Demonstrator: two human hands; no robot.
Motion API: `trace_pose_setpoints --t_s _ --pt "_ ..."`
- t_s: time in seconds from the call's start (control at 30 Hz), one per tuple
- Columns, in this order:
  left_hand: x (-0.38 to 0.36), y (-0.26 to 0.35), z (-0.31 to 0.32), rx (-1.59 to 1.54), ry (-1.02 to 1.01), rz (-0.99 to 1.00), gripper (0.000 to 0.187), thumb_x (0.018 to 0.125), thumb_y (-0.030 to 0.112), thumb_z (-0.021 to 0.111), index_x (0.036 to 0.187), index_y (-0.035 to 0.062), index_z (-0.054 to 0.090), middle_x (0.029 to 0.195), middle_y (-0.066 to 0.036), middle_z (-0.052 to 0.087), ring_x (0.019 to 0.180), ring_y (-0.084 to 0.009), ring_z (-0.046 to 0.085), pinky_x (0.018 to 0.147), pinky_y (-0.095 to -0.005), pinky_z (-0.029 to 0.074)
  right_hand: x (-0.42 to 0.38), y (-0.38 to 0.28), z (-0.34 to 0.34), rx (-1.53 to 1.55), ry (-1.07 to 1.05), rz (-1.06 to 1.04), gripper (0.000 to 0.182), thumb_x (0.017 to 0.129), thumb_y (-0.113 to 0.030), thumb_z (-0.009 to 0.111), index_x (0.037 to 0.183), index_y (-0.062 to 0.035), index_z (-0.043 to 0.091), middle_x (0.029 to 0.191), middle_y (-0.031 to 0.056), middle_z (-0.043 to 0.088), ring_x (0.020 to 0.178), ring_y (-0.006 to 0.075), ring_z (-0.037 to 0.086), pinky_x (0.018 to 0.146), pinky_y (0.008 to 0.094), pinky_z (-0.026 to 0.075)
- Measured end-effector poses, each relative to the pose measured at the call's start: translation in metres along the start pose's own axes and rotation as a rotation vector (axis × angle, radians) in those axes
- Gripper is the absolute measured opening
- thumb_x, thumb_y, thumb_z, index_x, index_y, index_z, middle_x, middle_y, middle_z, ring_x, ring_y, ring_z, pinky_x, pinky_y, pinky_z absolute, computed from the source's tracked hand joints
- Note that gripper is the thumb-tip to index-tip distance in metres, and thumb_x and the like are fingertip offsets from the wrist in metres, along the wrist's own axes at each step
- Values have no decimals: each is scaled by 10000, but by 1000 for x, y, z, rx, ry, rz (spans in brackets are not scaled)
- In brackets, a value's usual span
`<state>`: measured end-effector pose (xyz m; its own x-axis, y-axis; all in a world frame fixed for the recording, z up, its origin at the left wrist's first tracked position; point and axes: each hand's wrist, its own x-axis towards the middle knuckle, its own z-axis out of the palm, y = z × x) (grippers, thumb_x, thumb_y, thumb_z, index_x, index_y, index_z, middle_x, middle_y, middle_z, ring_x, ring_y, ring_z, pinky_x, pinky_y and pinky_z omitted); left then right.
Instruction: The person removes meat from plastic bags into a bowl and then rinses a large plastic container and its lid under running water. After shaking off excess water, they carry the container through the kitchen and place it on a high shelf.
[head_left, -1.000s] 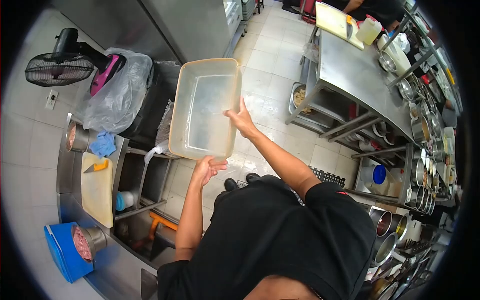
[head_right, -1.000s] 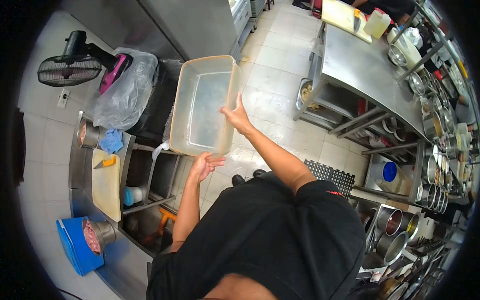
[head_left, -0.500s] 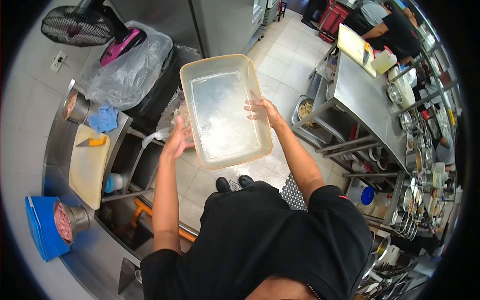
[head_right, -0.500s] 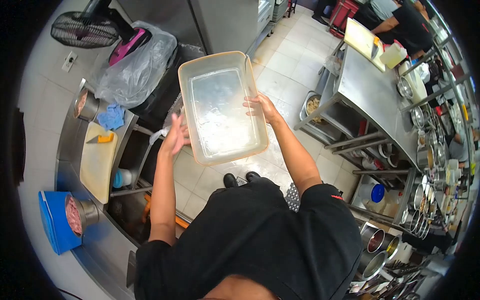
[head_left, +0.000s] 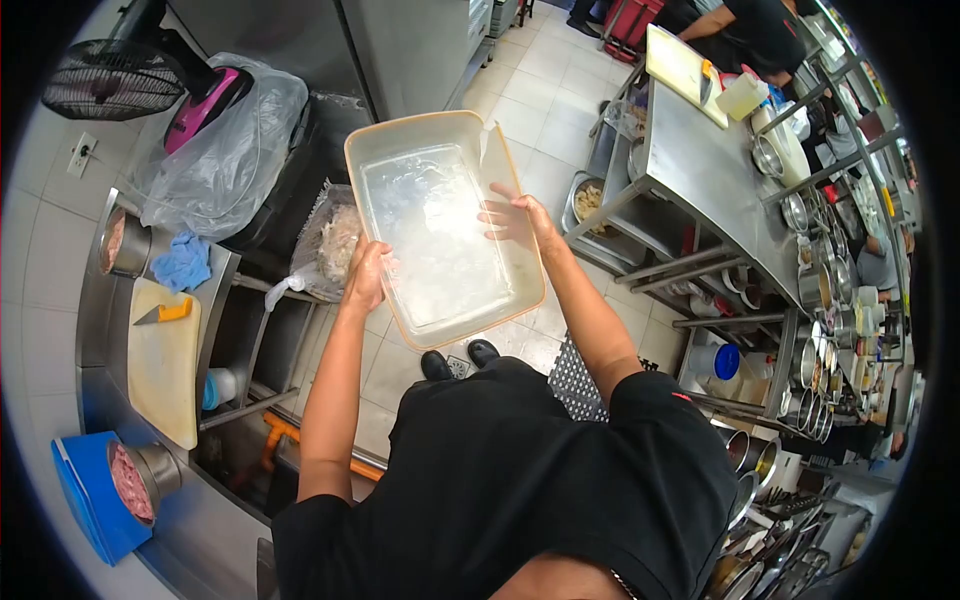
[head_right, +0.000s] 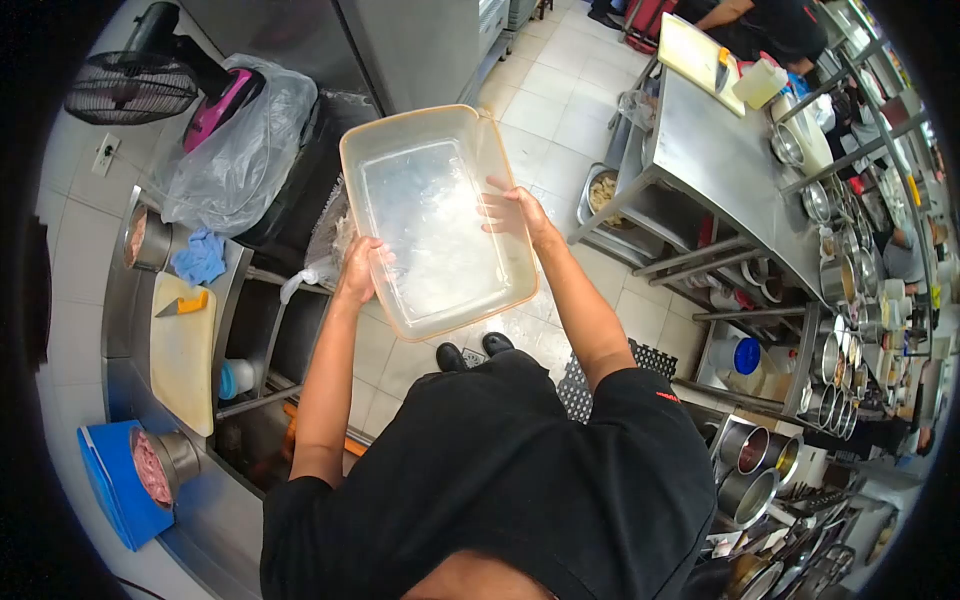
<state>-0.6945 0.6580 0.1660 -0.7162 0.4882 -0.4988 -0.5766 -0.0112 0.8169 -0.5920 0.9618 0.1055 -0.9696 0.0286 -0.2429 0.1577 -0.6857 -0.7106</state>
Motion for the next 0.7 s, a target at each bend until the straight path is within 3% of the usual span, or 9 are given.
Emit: trace_pose_setpoints --t_s 0.07,0.13,0.17,0.27,0.4,0.43,0.57,0.63,0.7 --pt "-15 22 20 111 -7 67 462 772 176 514 1217 110 409 940 -80 521 783 -185 530 614 -342 474 3 6 2 -32 38 3 635 813 -338 496 1380 -111 323 1183 133 489 1069 267 498 839 494 457" --pt "3 9 18 93 36 157 463 782 146 525 1215 38 403 983 -114 552 805 -208 567 640 -338 496 5 11 -1 -27 87 8 544 880 -439 495 1312 -115 431 1178 100 514 1043 227 515 869 457 446" --pt "4 9 21 41 62 136 452 785 166 542 1191 8 420 1029 -139 557 830 -239 590 680 -334 505 9 15 -13 -164 122 88 613 889 -493 458 1352 -102 372 1192 104 519 1062 253 520 852 455 449" --pt "31 -8 -1 173 127 79 474 771 213 570 1185 28 432 961 -110 558 820 -215 566 677 -342 485 -13 9 -5 -518 188 242 408 903 -408 509 1151 -86 546 1020 74 573 881 212 582 721 377 519" --pt "34 -6 1 148 100 21 703 764 292 588 1343 39 280 1221 -165 441 1073 -303 479 817 -448 457 -35 28 4 -638 269 233 321 871 -165 480 1141 -3 540 976 144 617 808 238 630 661 385 549" --pt "24 5 7 261 65 -57 785 781 383 580 1383 52 199 1299 -184 370 1154 -335 418 850 -506 428 -37 28 6 -656 256 249 312 809 -67 516 1102 27 559 930 145 634 800 236 637 641 383 553" --pt "1 40 9 467 -35 -87 990 795 663 476 1439 72 10 1432 -231 219 1286 -406 297 894 -645 344 -25 33 17 -677 203 297 297 806 -60 520 1084 31 571 910 143 646 812 221 637 663 361 550" --pt "0 53 1 543 10 -35 1007 779 744 389 1442 61 58 1417 -256 234 1274 -397 329 964 -566 333 -13 44 24 -631 75 353 286 807 -70 541 1072 26 583 943 129 645 811 201 635 669 321 544" --pt "-7 74 3 845 38 305 933 810 720 355 1422 35 192 1403 -286 250 1257 -393 362 1026 -448 306 -1 59 30 -574 -14 406 273 820 -81 545 1074 11 586 958 122 646 813 192 634 663 307 540"
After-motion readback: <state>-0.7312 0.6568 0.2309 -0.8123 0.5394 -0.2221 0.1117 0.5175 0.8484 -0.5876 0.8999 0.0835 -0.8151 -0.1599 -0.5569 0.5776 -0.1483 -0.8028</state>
